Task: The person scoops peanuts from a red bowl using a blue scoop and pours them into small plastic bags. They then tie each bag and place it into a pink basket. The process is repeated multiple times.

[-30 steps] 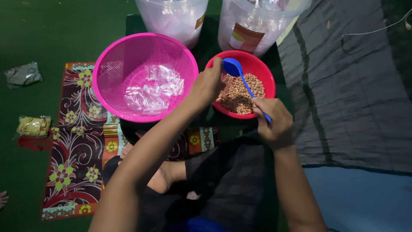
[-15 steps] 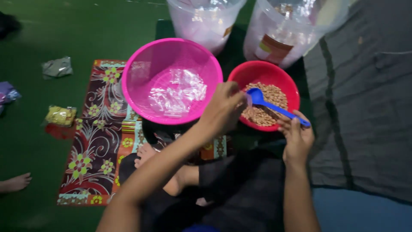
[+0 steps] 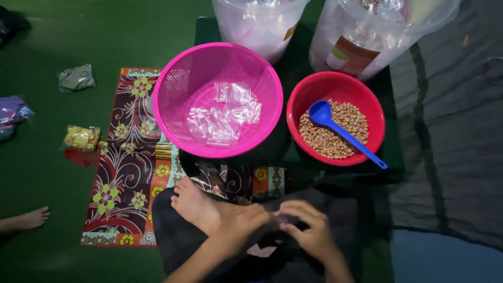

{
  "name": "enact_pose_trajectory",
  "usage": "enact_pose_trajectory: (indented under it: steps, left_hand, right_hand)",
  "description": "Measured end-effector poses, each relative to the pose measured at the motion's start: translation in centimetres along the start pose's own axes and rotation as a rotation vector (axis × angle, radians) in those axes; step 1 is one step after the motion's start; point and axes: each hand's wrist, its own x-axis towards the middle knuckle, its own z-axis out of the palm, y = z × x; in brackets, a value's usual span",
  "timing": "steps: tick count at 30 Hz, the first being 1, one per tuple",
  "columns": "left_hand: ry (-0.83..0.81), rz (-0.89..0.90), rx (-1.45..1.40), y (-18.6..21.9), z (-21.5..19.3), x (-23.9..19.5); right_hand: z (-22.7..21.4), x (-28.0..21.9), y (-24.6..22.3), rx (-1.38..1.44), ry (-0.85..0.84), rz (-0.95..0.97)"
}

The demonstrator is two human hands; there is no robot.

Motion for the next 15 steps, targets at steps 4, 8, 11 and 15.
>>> enact_pose_trajectory:
  steps: [4, 8, 11, 15]
  left_hand:
    - [0.092, -0.135, -0.206, -0.3, 0.5, -1.6]
    - [0.14, -0.342, -0.27, -0.9, 0.9, -2.5]
    - [0.197, -0.327, -0.266, -1.4, 1.6, -2.8]
    - [0.228, -0.307, -0.121, -0.8, 1.5, -1.8]
  right_hand:
    - [2.1, -1.6, 3.3, 0.223, -0.135, 0.194]
    - [2.2, -0.1, 2.3, 0.195, -0.179, 0.139]
    - [2.6, 0.6, 1.7, 0.176, -0.181, 0.11]
    - [3.3, -0.2, 2.4, 0.169, -0.159, 0.095]
